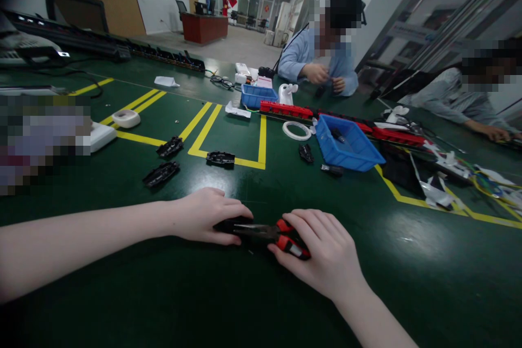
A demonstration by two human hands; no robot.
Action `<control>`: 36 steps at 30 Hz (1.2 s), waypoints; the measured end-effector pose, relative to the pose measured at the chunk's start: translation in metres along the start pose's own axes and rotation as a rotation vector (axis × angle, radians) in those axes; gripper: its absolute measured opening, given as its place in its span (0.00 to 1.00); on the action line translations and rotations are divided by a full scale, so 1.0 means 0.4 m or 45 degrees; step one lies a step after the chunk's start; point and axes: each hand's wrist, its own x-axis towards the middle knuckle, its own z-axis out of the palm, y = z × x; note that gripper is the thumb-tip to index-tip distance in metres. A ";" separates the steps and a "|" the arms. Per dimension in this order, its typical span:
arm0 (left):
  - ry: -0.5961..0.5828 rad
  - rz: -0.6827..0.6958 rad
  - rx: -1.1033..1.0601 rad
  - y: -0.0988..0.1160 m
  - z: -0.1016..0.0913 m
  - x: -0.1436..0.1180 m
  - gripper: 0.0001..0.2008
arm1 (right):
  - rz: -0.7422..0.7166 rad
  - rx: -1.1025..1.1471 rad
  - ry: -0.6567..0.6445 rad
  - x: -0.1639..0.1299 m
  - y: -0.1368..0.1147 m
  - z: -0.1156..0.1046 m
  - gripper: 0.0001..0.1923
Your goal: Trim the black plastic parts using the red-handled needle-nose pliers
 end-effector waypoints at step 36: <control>-0.017 -0.008 0.020 0.004 -0.006 0.001 0.20 | 0.034 0.096 -0.065 -0.007 0.000 0.009 0.16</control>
